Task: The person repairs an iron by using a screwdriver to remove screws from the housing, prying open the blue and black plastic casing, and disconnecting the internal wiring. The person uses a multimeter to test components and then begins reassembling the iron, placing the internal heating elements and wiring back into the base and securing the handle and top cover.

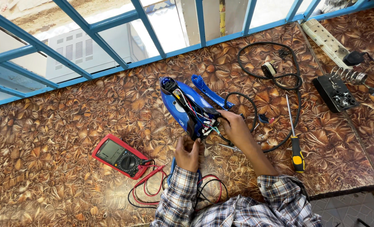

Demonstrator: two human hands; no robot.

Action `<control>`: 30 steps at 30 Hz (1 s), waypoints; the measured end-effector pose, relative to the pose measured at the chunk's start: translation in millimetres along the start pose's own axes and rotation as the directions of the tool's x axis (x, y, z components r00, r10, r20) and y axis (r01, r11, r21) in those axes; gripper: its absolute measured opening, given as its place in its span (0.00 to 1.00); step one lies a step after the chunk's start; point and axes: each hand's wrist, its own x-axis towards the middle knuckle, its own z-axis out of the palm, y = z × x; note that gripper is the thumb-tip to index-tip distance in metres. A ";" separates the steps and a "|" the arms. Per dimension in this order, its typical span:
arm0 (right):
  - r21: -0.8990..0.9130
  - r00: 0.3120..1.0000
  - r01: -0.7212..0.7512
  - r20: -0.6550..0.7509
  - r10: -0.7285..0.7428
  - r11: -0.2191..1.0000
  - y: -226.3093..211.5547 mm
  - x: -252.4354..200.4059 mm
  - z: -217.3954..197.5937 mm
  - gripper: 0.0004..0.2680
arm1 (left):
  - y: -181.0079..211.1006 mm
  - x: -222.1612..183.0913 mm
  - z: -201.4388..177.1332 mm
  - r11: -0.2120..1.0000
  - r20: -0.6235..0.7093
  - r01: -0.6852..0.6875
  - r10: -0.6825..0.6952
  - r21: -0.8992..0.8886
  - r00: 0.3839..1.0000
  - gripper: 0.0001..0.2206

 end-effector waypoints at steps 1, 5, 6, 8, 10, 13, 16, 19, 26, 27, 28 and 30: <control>-0.024 1.000 -0.008 0.004 0.008 1.000 6.2 -0.2 1.2 0.12 | -10.7 3.2 -1.0 0.998 -0.005 -0.035 0.036 0.047 0.999 0.11; -0.041 1.000 -0.005 -0.014 0.004 0.999 -16.8 -1.6 -4.4 0.14 | -0.8 -4.0 8.8 0.955 -0.132 -0.205 0.236 0.215 0.963 0.31; -0.042 1.000 -0.005 -0.013 0.005 0.999 -20.4 -2.4 -4.4 0.14 | 11.1 -4.3 7.7 0.955 -0.132 -0.203 0.234 0.214 0.963 0.31; -0.072 1.000 0.025 -0.010 -0.026 0.997 -27.7 -2.5 -4.7 0.16 | 35.3 -3.4 5.9 0.883 -0.064 -0.365 0.399 0.297 0.915 0.36; -0.075 0.999 0.034 -0.014 -0.035 0.997 -23.6 -2.0 -2.1 0.17 | 41.0 -0.4 6.4 0.865 -0.024 -0.407 0.432 0.292 0.901 0.36; -0.093 0.999 0.046 -0.006 -0.047 0.995 -32.2 -4.9 -4.5 0.20 | 38.0 3.0 9.7 0.853 0.005 -0.452 0.467 0.261 0.884 0.37; -0.113 0.998 0.057 0.014 -0.055 0.992 -46.0 -9.7 -8.5 0.23 | 29.3 4.6 14.6 0.857 -0.015 -0.463 0.478 0.225 0.878 0.38; -0.134 0.997 0.075 0.020 -0.073 0.988 -46.8 -11.6 -7.5 0.25 | 25.9 5.6 15.7 0.854 -0.022 -0.475 0.490 0.212 0.872 0.38; -0.197 0.989 0.139 -0.013 -0.145 0.970 -13.7 -5.4 5.5 0.24 | 25.4 3.4 15.8 0.848 -0.023 -0.496 0.508 0.184 0.861 0.35; -0.198 0.989 0.139 -0.014 -0.145 0.970 -14.8 -4.7 5.6 0.24 | 24.4 3.4 15.6 0.848 -0.022 -0.497 0.509 0.182 0.860 0.35; -0.204 0.988 0.142 -0.022 -0.150 0.969 -15.9 -4.1 5.8 0.24 | 23.5 3.4 15.4 0.843 -0.027 -0.505 0.518 0.184 0.855 0.33; -0.210 0.987 0.146 -0.028 -0.156 0.967 -17.3 -4.5 5.4 0.23 | 22.1 2.5 15.5 0.839 -0.035 -0.511 0.526 0.187 0.850 0.32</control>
